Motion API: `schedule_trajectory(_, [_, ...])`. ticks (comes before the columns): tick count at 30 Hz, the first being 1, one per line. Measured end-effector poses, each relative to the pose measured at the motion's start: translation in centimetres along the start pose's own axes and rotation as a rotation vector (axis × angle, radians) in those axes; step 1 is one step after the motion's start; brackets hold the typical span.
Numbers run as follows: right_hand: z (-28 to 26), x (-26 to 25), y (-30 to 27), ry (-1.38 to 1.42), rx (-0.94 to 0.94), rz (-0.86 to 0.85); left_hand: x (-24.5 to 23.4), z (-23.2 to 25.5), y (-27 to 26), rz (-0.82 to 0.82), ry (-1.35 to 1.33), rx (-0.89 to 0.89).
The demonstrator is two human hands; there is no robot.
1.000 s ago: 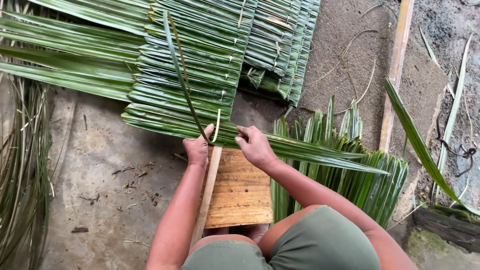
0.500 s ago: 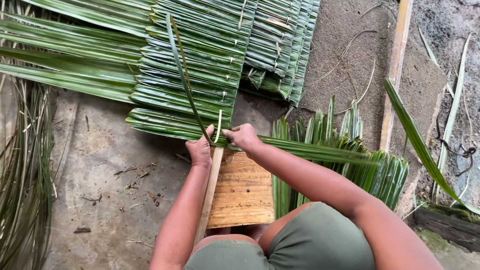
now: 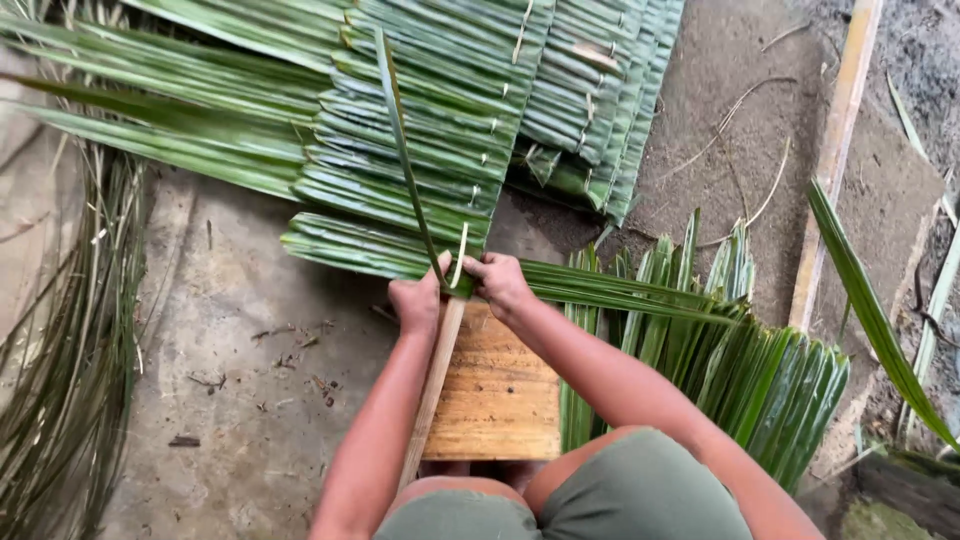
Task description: Weaving palm leaves onto a wooden lath to create a thatched roof panel.
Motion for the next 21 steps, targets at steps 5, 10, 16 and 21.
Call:
schedule_trajectory(5, [-1.1, 0.5, -1.5, 0.045, -0.018, -0.038, -1.8, 1.0, -3.7, -0.217, 0.209, -0.188])
schedule_trajectory(10, [0.0, -0.3, 0.2, 0.021, -0.035, -0.036, 1.7, 1.6, -6.2, -0.335, -0.678, -0.446])
schedule_trajectory(16, [1.5, -1.6, 0.9, -0.018, -0.062, 0.002, -9.4, -2.7, 2.4, 0.217, -0.387, -0.042])
schedule_trajectory(21, [1.5, -1.7, 1.3, 0.018, -0.084, 0.009, -15.7, 6.7, 4.4, 0.231, -0.495, 0.304])
Point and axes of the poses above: each hand's wrist, its own y-axis towards the middle knuckle, its own x-axis out of the palm, z = x × y, the point moved 7 cm from there along y, towards the middle knuckle, and after that the axes turned 8 degrees about -z, right-handed, at the moved point
